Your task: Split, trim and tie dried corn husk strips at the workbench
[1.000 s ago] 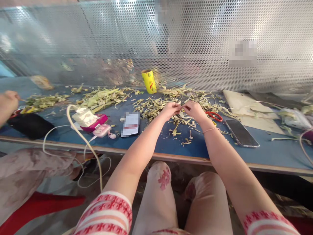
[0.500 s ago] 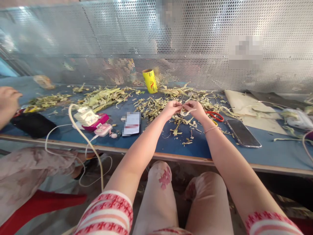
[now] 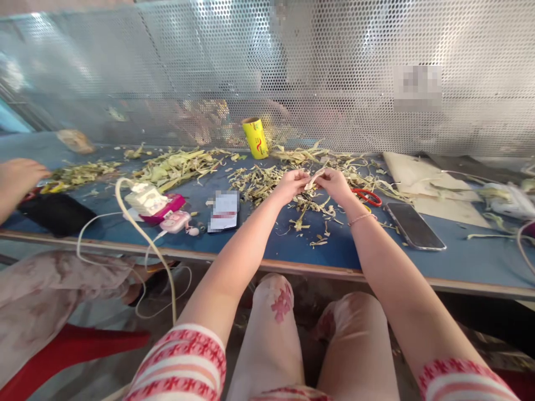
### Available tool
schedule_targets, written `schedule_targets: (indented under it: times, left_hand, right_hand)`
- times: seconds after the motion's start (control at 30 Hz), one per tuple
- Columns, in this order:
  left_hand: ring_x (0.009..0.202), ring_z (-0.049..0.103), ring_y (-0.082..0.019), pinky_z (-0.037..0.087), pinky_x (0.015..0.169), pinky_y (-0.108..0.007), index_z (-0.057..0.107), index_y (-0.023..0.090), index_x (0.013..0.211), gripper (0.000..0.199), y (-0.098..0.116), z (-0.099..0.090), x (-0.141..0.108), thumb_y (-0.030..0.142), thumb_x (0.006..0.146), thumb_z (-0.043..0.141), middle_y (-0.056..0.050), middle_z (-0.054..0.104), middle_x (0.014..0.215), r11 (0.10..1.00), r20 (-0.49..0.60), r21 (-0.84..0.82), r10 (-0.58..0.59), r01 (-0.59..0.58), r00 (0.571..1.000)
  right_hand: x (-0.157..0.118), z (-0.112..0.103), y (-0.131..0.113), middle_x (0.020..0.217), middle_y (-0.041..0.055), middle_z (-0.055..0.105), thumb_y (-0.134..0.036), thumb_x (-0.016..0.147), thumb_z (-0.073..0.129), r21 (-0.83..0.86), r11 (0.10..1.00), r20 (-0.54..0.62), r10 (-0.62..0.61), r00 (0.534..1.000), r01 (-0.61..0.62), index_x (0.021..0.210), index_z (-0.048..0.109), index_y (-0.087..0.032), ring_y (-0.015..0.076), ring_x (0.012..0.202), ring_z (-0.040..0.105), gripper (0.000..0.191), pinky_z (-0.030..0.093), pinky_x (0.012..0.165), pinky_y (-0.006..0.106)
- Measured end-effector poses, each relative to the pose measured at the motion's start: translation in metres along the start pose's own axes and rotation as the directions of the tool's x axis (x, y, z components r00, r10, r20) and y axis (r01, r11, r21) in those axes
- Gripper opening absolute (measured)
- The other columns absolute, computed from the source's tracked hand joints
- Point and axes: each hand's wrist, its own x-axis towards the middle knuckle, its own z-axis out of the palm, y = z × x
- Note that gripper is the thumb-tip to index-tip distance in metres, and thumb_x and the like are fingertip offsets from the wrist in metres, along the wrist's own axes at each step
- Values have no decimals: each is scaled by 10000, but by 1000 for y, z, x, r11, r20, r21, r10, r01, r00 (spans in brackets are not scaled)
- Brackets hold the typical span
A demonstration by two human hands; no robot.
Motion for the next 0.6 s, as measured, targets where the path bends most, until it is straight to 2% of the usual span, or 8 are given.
schedule_targets:
  times: [0.1, 0.23, 0.4, 0.6]
  left_hand:
    - [552, 581, -59, 466, 633, -207, 563, 109, 760, 129, 1, -2, 0, 66, 743, 684, 28, 601, 618, 999, 33, -40, -1, 2, 999]
    - [593, 610, -60, 500, 691, -217, 581, 108, 775, 143, 3, -4, -2, 78, 725, 712, 18, 622, 646, 993, 64, -81, -84, 89, 994]
    - [605, 624, -55, 520, 690, -199, 608, 112, 776, 146, 4, -6, -4, 81, 707, 733, 12, 641, 664, 983, 107, -117, -127, 139, 986]
    - [610, 626, -50, 526, 668, -177, 632, 119, 769, 148, 3, -9, -4, 117, 692, 759, 10, 650, 671, 984, 171, -109, -123, 143, 978]
  right_hand:
    - [-1, -2, -1, 574, -27, 601, -420, 524, 825, 181, 981, 50, 60, 997, -69, 648, 615, -176, 92, 538, 533, 345, 454, 563, 241]
    - [-6, -5, -6, 580, -35, 595, -440, 432, 881, 344, 921, 169, 129, 977, -181, 643, 617, -174, 69, 543, 519, 429, 436, 546, 208]
    - [-10, -8, -13, 607, -41, 596, -430, 450, 885, 393, 881, 265, 164, 950, -262, 627, 593, -172, 47, 535, 506, 427, 430, 530, 187]
    - [-10, -10, -11, 636, -40, 603, -461, 478, 862, 349, 903, 285, 154, 946, -252, 655, 566, -184, 62, 551, 524, 442, 462, 554, 212]
